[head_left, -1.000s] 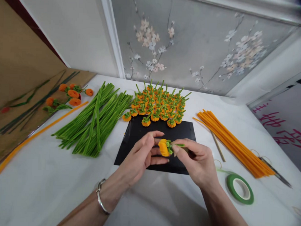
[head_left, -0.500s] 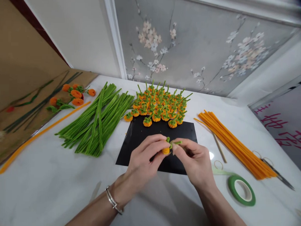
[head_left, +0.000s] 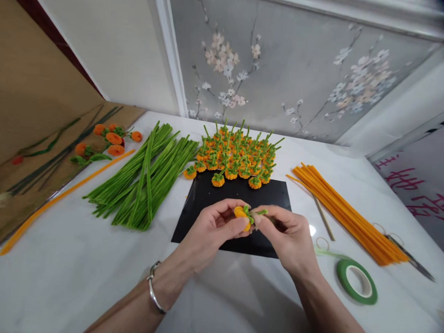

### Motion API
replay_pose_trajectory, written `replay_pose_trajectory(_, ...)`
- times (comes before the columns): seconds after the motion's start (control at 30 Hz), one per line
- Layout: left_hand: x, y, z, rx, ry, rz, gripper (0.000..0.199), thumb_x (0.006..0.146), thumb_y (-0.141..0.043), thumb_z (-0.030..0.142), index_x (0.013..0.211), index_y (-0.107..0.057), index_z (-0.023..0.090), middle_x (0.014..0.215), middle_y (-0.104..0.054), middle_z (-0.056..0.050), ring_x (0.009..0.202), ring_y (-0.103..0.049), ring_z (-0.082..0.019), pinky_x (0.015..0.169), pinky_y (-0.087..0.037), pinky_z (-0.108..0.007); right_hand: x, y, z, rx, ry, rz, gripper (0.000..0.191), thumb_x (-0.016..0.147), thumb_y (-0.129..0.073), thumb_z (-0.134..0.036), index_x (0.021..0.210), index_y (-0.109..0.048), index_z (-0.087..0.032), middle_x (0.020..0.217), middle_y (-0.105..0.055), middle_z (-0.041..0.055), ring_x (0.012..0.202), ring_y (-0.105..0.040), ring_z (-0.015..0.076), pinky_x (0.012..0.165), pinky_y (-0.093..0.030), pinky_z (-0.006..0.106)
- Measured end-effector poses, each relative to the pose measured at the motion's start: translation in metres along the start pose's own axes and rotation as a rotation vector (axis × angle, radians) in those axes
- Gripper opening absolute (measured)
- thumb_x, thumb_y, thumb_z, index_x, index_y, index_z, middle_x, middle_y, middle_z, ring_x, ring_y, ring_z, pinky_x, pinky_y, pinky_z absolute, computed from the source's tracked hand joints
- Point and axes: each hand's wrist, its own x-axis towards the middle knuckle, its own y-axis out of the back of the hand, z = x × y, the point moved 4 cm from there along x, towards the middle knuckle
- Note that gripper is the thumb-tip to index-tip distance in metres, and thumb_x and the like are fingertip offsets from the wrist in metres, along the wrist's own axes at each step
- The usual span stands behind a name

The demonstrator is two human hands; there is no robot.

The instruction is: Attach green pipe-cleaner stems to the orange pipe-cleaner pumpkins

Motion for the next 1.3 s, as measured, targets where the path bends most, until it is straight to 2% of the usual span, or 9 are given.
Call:
replay_pose_trajectory(0.2,-0.011,-0.005,0.011,0.676,-0.737,0.090,0.030,0.082,-0.060,0.003,0.103,-0.066,0.023,0.108,-0.065,-0.004,0.102,-0.061,-0.014,0.092,-0.050,-0.026,0.000,-0.002,0.009,0.182,-0.056,-0.003,0.006,0.080,-0.069,-0.026,0.079,-0.074,-0.022,0.066,-0.066,-0.0021,0.062,-0.057,0.0094,0.061,-0.048,0.019)
replay_pose_trajectory(0.27,-0.014,-0.008,0.011,0.739,-0.832,0.061,0.035,0.082,-0.059,0.002,0.107,-0.066,0.025,0.112,-0.064,-0.004,0.107,-0.059,-0.015,0.098,-0.048,-0.029,0.000,-0.001,0.009,0.198,-0.049,-0.016,0.007,0.081,-0.068,-0.025,0.079,-0.074,-0.022,0.067,-0.066,-0.0020,0.063,-0.056,0.0094,0.060,-0.047,0.019)
replay_pose_trajectory(0.33,-0.011,-0.006,0.010,0.615,-0.691,0.028,0.040,0.080,-0.067,0.011,0.116,-0.061,0.027,0.117,-0.061,-0.006,0.111,-0.057,-0.018,0.099,-0.047,-0.032,0.001,0.000,0.007,0.168,-0.039,-0.028,0.007,0.082,-0.067,-0.023,0.079,-0.074,-0.022,0.069,-0.067,-0.0015,0.063,-0.057,0.0097,0.060,-0.047,0.019)
replay_pose_trajectory(0.47,-0.002,-0.005,-0.001,0.035,-0.102,-0.099,0.042,0.085,-0.060,0.045,0.120,-0.053,0.023,0.111,-0.059,-0.008,0.097,-0.062,-0.020,0.085,-0.056,-0.038,0.002,0.001,0.000,0.079,0.013,-0.103,0.009,0.082,-0.066,-0.021,0.078,-0.074,-0.020,0.070,-0.067,0.0001,0.063,-0.059,0.0108,0.058,-0.048,0.020)
replay_pose_trajectory(0.6,-0.001,-0.005,-0.003,-0.139,0.168,-0.140,0.021,0.087,-0.061,0.034,0.103,-0.059,0.020,0.096,-0.058,-0.002,0.083,-0.061,-0.012,0.077,-0.057,-0.031,0.002,-0.004,-0.001,0.013,0.029,-0.227,0.010,0.083,-0.064,-0.021,0.079,-0.073,-0.019,0.072,-0.066,0.0015,0.063,-0.061,0.0115,0.058,-0.049,0.021)
replay_pose_trajectory(0.8,0.000,0.002,-0.004,-0.101,0.196,-0.177,0.018,0.078,-0.071,0.023,0.095,-0.064,0.019,0.094,-0.059,-0.001,0.084,-0.060,-0.012,0.084,-0.055,-0.034,0.001,-0.006,0.008,0.040,-0.081,-0.227,0.011,0.081,-0.065,-0.024,0.089,-0.060,-0.018,0.066,-0.061,-0.0026,0.060,-0.058,0.0104,0.055,-0.046,0.020)
replay_pose_trajectory(1.0,0.006,0.008,-0.007,0.048,0.048,-0.092,0.016,0.076,-0.070,0.013,0.091,-0.065,0.016,0.085,-0.063,0.000,0.076,-0.060,-0.009,0.069,-0.050,-0.022,0.000,-0.004,0.012,-0.101,-0.103,-0.273,0.023,0.086,-0.060,-0.026,0.105,-0.047,-0.023,0.063,-0.052,-0.0080,0.055,-0.049,0.0084,0.052,-0.038,0.019)
replay_pose_trajectory(1.17,0.008,0.006,-0.004,0.079,-0.071,-0.026,0.016,0.077,-0.066,0.012,0.092,-0.061,0.015,0.082,-0.063,0.001,0.073,-0.061,-0.010,0.071,-0.051,-0.024,0.000,-0.004,0.009,-0.127,-0.065,-0.301,0.020,0.089,-0.056,-0.027,0.108,-0.050,-0.022,0.077,-0.064,-0.0014,0.068,-0.060,0.0121,0.060,-0.044,0.022)
replay_pose_trajectory(1.3,0.006,0.001,0.000,0.096,-0.092,0.033,0.015,0.075,-0.066,0.012,0.088,-0.059,0.015,0.081,-0.058,0.002,0.073,-0.058,-0.008,0.073,-0.054,-0.025,0.001,-0.004,0.009,-0.164,-0.044,-0.302,0.013,0.090,-0.054,-0.030,0.096,-0.060,-0.020,0.076,-0.066,0.0010,0.067,-0.060,0.0133,0.059,-0.044,0.022)
